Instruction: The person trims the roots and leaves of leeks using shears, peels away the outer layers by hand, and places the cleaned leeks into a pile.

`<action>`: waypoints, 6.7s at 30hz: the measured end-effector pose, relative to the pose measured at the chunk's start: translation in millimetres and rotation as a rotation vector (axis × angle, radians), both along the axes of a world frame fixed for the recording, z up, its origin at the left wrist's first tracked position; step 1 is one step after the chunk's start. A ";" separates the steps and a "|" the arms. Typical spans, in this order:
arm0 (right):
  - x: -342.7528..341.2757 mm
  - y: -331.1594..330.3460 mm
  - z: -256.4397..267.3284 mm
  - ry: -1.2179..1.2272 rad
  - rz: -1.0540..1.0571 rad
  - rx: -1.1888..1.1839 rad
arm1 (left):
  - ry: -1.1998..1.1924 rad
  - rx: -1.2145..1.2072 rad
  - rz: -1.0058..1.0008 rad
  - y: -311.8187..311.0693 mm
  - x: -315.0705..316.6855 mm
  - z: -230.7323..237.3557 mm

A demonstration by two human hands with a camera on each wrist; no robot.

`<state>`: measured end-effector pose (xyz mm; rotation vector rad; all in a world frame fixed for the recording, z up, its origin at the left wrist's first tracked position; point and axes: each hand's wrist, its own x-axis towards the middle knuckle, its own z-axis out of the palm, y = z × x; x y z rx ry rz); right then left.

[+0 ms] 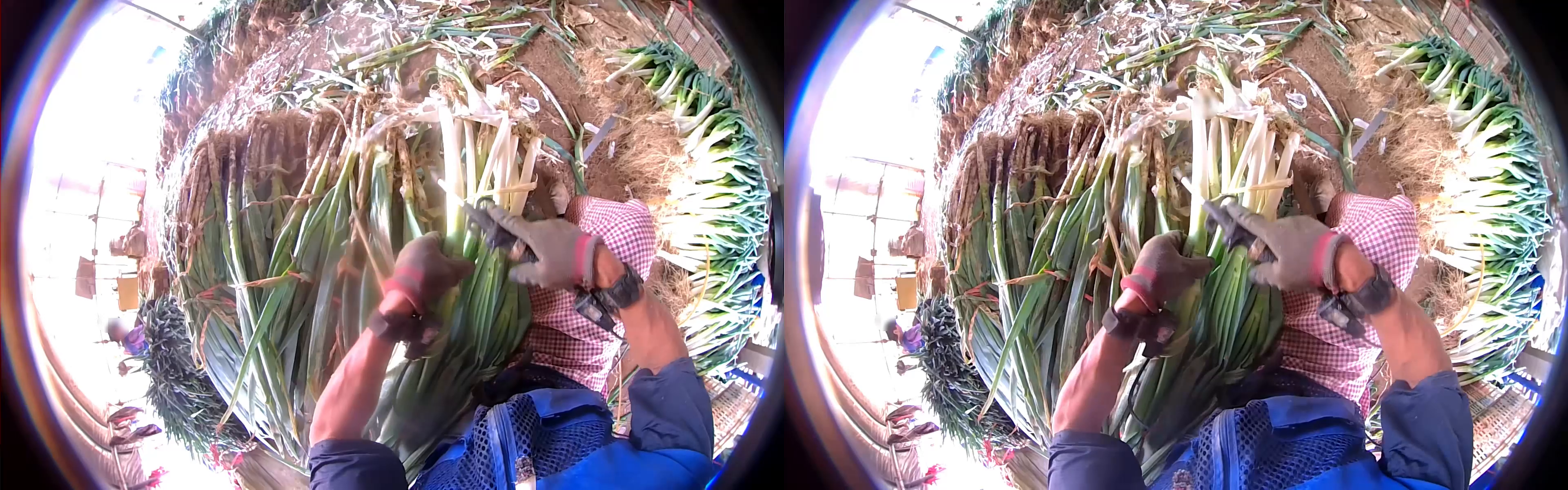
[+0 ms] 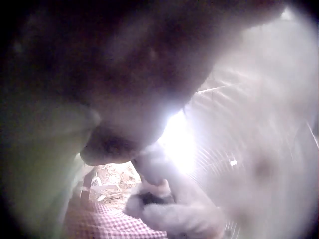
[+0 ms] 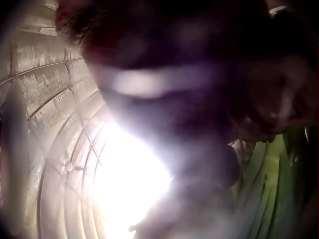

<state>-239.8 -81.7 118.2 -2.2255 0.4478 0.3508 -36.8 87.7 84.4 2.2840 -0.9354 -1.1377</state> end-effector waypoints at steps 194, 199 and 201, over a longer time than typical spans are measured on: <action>176.5 -52.6 -73.9 0.285 0.149 -0.238 | -0.509 0.245 -0.031 -40.4 76.8 -126.1; 199.8 -66.9 -75.8 0.252 0.068 -0.289 | -0.484 0.293 -0.031 -44.2 74.1 -122.2; 211.4 -70.3 -81.2 0.225 0.016 -0.276 | -0.402 0.285 0.023 -40.8 73.9 -115.9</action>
